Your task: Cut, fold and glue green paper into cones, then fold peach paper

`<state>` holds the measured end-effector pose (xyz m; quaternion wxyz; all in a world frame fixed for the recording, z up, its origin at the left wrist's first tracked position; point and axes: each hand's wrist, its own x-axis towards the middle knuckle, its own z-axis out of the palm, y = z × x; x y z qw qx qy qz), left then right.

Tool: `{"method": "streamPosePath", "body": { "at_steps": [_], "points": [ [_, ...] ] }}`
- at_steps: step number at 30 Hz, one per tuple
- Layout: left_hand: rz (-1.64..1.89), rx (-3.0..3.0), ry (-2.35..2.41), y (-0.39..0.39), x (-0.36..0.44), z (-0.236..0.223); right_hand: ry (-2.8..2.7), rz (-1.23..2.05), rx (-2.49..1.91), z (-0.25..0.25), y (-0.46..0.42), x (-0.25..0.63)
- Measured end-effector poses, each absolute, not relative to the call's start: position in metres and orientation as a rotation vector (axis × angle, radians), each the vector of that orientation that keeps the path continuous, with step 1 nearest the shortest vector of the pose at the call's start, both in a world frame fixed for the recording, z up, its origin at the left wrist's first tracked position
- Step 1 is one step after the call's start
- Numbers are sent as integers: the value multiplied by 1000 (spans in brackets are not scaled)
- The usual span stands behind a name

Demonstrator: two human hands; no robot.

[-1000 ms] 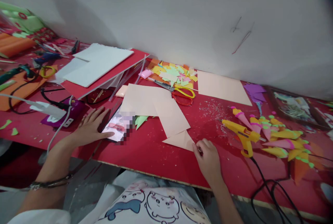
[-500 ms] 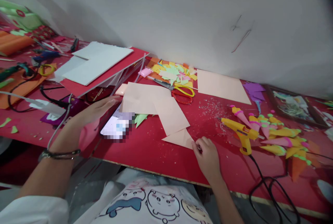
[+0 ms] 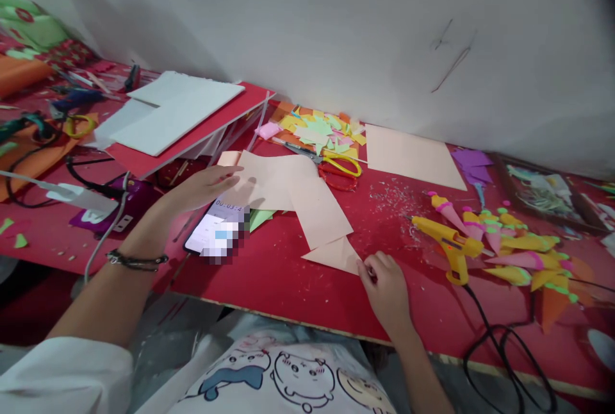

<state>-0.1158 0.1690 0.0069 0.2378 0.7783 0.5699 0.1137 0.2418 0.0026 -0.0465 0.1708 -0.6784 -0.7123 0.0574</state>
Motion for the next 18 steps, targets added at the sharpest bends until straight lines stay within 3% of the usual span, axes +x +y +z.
{"method": "streamPosePath", "body": {
  "at_steps": [11, 18],
  "points": [
    [197, 2120, 1473, 168, -74, 29, -2036, 179, -1945, -48, 3, 242],
    [521, 2041, 1480, 157, -53, 31, -2047, 151, -1937, -50, 3, 243]
  ]
}}
